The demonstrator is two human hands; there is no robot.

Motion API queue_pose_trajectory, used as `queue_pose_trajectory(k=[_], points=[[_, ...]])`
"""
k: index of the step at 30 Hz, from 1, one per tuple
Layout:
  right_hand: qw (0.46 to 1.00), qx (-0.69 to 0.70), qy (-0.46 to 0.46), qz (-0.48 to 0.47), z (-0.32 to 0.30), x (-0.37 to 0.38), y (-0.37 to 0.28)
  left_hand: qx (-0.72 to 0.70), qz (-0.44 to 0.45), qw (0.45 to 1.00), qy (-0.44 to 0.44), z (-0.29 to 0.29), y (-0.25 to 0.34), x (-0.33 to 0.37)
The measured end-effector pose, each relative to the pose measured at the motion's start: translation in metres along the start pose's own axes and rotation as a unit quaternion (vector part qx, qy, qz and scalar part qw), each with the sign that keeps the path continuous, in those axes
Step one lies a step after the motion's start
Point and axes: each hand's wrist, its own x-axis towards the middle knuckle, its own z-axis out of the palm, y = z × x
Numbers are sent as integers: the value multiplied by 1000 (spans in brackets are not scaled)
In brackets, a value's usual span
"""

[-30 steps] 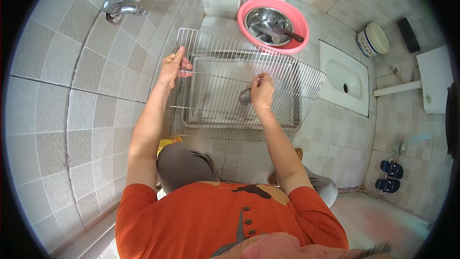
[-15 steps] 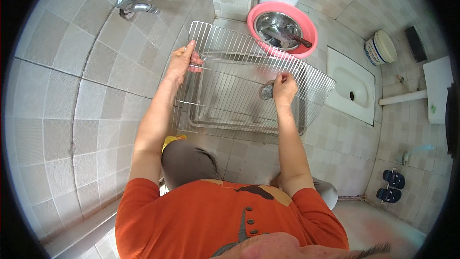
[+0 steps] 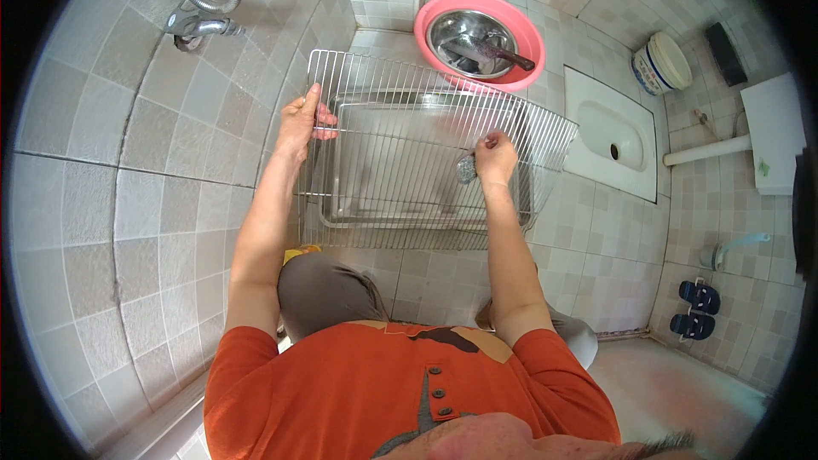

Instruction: The person cleans a metal grill rack and a large metal tray using a scouring pad and a sponge under running water in a bathroom, scrubbing different sides of each item.

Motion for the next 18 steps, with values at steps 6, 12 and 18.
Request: queue_pose_trajectory(k=[6, 12, 18], points=[[993, -93, -72, 11, 4, 0, 4, -6, -4, 1000, 8, -4, -15, 4], [992, -125, 11, -11, -2, -5, -10, 1, -4, 1000, 28, -8, -6, -1], [978, -111, 135, -110, -20, 9, -47, -63, 41, 997, -22, -10, 11, 18]])
